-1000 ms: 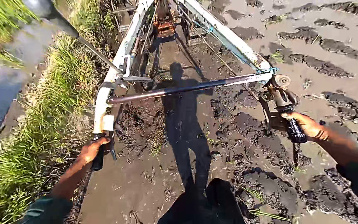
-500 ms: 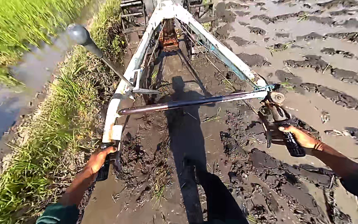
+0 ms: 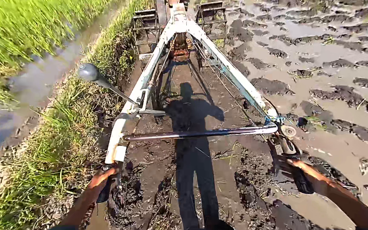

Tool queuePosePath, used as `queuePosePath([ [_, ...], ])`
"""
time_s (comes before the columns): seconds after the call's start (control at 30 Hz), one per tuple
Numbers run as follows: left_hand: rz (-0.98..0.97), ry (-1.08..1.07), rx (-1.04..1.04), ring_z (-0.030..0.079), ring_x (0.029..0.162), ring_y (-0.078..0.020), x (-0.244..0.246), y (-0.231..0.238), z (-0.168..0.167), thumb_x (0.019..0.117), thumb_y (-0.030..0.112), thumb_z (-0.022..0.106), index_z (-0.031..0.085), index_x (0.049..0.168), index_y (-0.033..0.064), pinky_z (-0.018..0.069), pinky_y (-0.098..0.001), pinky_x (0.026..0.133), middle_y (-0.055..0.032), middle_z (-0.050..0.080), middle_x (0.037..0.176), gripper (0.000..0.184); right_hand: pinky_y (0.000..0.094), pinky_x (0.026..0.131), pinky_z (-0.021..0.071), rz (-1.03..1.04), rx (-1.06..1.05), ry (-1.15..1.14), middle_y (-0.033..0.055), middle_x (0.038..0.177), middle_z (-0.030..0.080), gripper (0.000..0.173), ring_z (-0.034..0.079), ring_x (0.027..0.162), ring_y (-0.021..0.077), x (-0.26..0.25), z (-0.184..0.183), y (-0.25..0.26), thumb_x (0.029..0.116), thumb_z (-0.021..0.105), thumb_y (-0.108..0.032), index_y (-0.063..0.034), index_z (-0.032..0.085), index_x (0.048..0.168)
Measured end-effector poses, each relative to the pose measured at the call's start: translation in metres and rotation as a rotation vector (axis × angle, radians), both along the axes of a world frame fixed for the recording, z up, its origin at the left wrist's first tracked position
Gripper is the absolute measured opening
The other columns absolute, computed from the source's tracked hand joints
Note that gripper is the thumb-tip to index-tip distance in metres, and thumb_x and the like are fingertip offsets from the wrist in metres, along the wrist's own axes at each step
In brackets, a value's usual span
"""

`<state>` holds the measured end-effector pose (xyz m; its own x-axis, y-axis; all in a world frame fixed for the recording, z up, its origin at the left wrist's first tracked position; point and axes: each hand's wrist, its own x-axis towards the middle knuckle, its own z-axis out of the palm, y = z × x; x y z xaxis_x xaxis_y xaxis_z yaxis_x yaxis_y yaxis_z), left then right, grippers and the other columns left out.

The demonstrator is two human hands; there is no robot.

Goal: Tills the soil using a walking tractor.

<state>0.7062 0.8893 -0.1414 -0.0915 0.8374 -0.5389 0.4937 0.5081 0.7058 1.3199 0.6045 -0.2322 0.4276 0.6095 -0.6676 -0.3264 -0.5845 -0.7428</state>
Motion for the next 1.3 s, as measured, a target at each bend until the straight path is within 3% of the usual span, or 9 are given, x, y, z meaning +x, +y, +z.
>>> queuePosePath([
  [0.2,-0.013,-0.029,-0.043,0.065,0.076,-0.0125,0.034,0.080,-0.010,0.1018,0.013,0.052,0.057,0.121,0.0013,0.0562,-0.0312,0.067,-0.0050,0.066,0.093,0.023,0.0368,0.088,0.0519,-0.010,-0.038,-0.059,0.0110,0.125,0.063,0.044,0.063,0.106,0.0179,0.038,0.000,0.079,0.1070,0.040,-0.030,-0.0068,0.048,0.143],
  [0.37,-0.002,-0.061,-0.028,0.068,0.078,-0.0151,0.079,0.148,-0.013,0.1001,0.013,0.055,0.058,0.121,0.0009,0.0584,-0.0327,0.069,-0.0071,0.068,0.093,0.024,0.0359,0.084,0.0521,0.027,-0.061,-0.136,0.0106,0.119,0.063,0.044,0.063,0.100,0.0169,0.085,-0.002,0.151,0.1076,0.037,-0.031,-0.0058,0.048,0.142],
  [0.47,-0.068,-0.023,-0.006,0.068,0.074,-0.0131,0.111,0.185,-0.014,0.1039,0.014,0.051,0.060,0.114,0.0010,0.0585,-0.0301,0.067,-0.0051,0.068,0.088,0.019,0.0374,0.087,0.0521,0.058,-0.066,-0.159,0.0133,0.125,0.062,0.047,0.063,0.104,0.0190,0.115,-0.007,0.191,0.1081,0.033,-0.032,-0.0056,0.045,0.145],
  [0.6,-0.135,0.022,0.033,0.066,0.076,-0.0099,0.143,0.244,-0.019,0.1051,0.015,0.049,0.060,0.114,-0.0012,0.0576,-0.0287,0.070,-0.0035,0.067,0.089,0.022,0.0364,0.086,0.0545,0.053,-0.026,-0.146,0.0092,0.120,0.065,0.047,0.066,0.102,0.0173,0.159,-0.021,0.243,0.1068,0.031,-0.033,-0.0071,0.046,0.142],
  [0.77,-0.014,0.008,-0.007,0.066,0.077,-0.0081,0.201,0.316,-0.020,0.0976,0.009,0.060,0.052,0.128,-0.0019,0.0576,-0.0268,0.069,-0.0038,0.066,0.095,0.033,0.0316,0.086,0.0567,0.054,0.011,-0.123,0.0034,0.113,0.068,0.055,0.068,0.100,0.0127,0.219,-0.032,0.318,0.0981,0.038,-0.040,-0.0066,0.044,0.141],
  [0.87,-0.019,-0.013,-0.032,0.065,0.079,-0.0055,0.240,0.363,-0.018,0.0848,0.006,0.062,0.051,0.126,0.0008,0.0585,-0.0264,0.071,-0.0001,0.064,0.095,0.043,0.0277,0.082,0.0580,-0.058,-0.004,-0.154,-0.0007,0.103,0.069,0.046,0.069,0.094,0.0089,0.251,-0.039,0.367,0.0948,0.044,-0.035,-0.0060,0.050,0.130],
  [1.03,-0.072,-0.070,-0.054,0.063,0.086,-0.0030,0.312,0.434,-0.007,0.0867,-0.003,0.060,0.053,0.120,-0.0073,0.0566,-0.0242,0.081,-0.0017,0.062,0.097,0.035,0.0262,0.081,0.0583,-0.091,-0.023,-0.180,-0.0024,0.100,0.070,0.055,0.069,0.090,0.0073,0.321,-0.048,0.441,0.0844,0.055,-0.041,-0.0058,0.051,0.126],
  [1.17,-0.055,-0.108,-0.060,0.065,0.084,-0.0059,0.357,0.486,-0.015,0.0910,0.000,0.059,0.055,0.119,-0.0043,0.0571,-0.0268,0.078,-0.0021,0.064,0.095,0.029,0.0293,0.079,0.0579,-0.093,-0.024,-0.212,0.0026,0.104,0.068,0.053,0.068,0.090,0.0094,0.371,-0.052,0.503,0.0931,0.048,-0.038,-0.0031,0.048,0.133],
  [1.3,-0.004,-0.090,-0.073,0.063,0.083,-0.0095,0.414,0.532,-0.007,0.0954,-0.002,0.057,0.053,0.122,-0.0078,0.0567,-0.0294,0.077,-0.0071,0.061,0.098,0.028,0.0269,0.066,0.0553,-0.087,-0.026,-0.298,-0.0015,0.088,0.065,0.044,0.065,0.075,0.0069,0.409,-0.057,0.566,0.0935,0.049,-0.035,-0.0027,0.055,0.123],
])
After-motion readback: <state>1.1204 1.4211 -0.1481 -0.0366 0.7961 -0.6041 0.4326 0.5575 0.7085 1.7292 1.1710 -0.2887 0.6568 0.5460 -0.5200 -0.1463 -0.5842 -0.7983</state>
